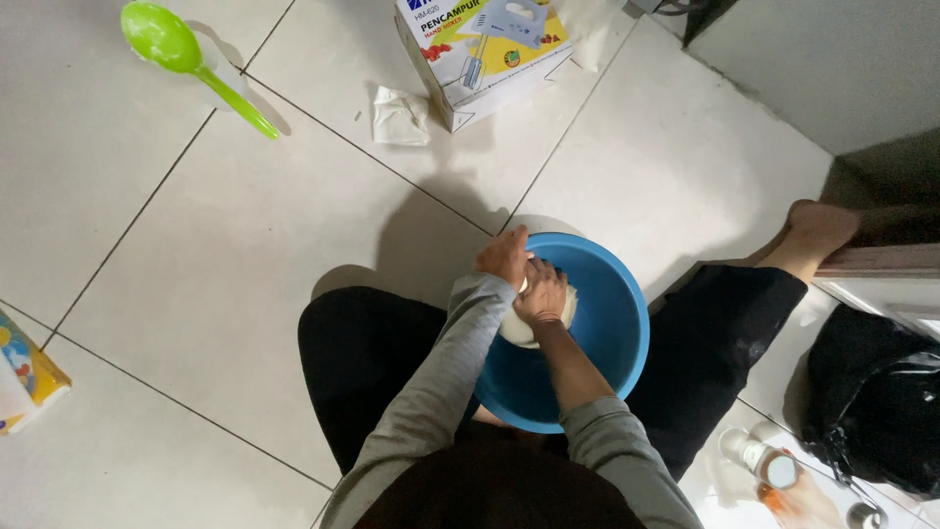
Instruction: Kneading a ball of dough in a plastic bowl by hand on the floor.
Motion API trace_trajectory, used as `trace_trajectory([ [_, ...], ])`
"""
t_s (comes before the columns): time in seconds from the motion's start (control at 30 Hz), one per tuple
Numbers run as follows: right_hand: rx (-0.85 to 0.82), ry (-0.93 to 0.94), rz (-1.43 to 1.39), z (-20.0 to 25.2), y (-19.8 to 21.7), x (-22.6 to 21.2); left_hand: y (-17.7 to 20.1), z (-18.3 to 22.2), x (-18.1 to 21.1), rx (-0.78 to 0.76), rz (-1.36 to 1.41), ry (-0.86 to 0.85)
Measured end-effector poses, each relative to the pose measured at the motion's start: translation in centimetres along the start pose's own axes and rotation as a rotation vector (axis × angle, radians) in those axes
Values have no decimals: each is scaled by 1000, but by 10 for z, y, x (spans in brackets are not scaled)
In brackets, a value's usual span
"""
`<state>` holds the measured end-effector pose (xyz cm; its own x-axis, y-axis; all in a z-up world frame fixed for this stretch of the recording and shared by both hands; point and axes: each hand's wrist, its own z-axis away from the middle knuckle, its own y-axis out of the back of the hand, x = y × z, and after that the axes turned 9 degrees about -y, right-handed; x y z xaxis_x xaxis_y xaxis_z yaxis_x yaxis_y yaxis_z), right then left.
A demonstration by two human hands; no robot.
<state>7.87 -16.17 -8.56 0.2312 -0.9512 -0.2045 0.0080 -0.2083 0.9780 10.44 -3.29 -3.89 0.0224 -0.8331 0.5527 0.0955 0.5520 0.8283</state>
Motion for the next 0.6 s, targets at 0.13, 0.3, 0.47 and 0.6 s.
trace_trajectory([
  [0.13,-15,-20,-35,8,8,-13,-5,17,-16,36,12,38],
  [0.3,-183,87,-70,22,45,-48,11,49,-46,31,-44,183],
  [0.47,-335,97,-52,42,87,-57,47,67,-24,14,-100,250],
  [0.6,-367,123,-234,69,111,-50,70,69,-9,-53,-59,259],
])
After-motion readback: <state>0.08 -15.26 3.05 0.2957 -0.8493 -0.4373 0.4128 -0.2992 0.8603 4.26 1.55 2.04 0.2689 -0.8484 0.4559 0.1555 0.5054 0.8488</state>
